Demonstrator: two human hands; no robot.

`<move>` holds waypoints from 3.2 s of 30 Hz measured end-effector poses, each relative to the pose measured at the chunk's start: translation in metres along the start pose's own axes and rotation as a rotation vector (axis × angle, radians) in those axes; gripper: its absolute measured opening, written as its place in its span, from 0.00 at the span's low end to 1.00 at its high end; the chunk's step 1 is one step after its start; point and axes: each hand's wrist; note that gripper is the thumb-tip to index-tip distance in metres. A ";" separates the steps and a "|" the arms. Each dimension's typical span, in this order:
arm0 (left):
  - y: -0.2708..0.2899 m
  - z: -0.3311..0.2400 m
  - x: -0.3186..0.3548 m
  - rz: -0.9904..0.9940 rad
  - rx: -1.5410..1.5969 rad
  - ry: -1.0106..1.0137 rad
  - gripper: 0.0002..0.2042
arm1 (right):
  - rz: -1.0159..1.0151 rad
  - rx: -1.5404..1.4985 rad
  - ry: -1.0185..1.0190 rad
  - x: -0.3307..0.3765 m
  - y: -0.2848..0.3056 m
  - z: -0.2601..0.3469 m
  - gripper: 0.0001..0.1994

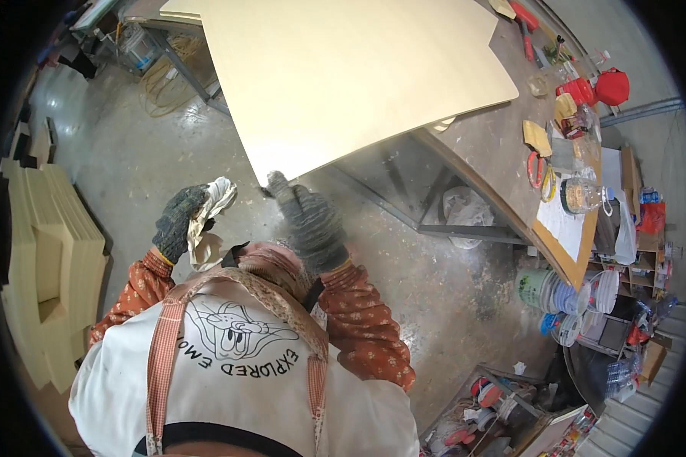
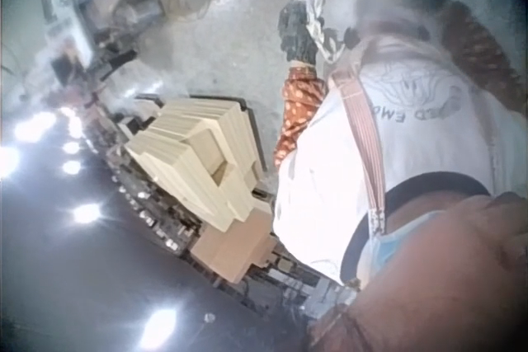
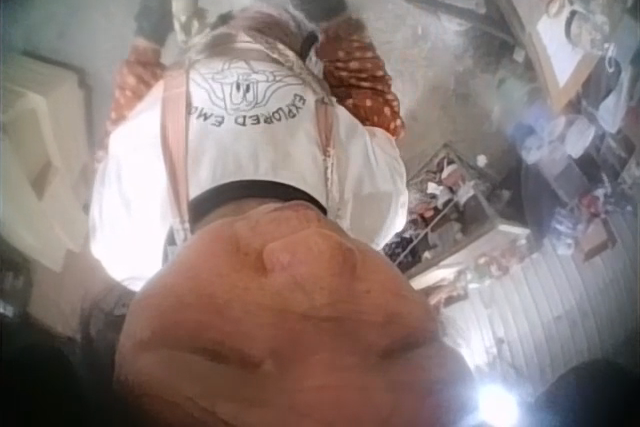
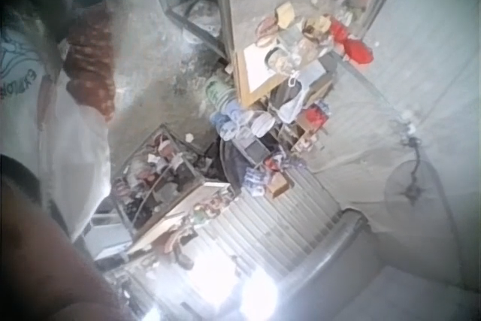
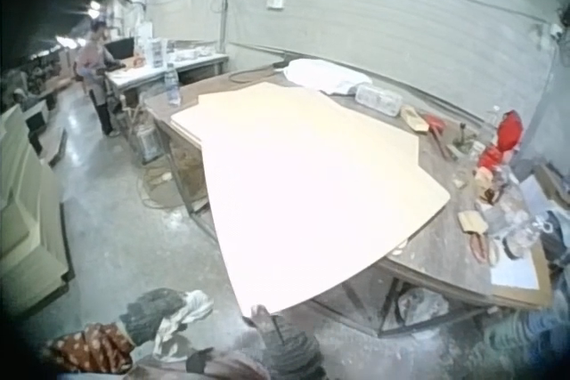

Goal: The person wipes the surface of a light-colored wooden board with a cloth and applies a substance to its edge using a small stick.

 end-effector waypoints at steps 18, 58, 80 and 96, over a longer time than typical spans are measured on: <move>0.002 0.021 0.010 -0.068 0.501 0.284 0.16 | -0.276 0.249 0.255 0.027 -0.018 0.028 0.12; -0.209 0.096 0.076 -1.007 0.397 0.448 0.19 | 0.984 0.447 1.246 -0.241 0.004 0.044 0.23; -0.192 0.094 0.093 -0.451 -0.275 0.652 0.30 | 0.987 0.314 1.000 -0.234 0.016 0.029 0.33; -0.192 0.101 0.101 -0.775 0.050 0.526 0.26 | 0.765 0.408 0.919 -0.216 0.011 0.021 0.16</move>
Point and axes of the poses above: each hand's wrist, its own x-axis away from the middle knuckle, its own y-axis out of the back of the hand, z = x × y, and after that the axes turned 1 degree about -x, right-handed
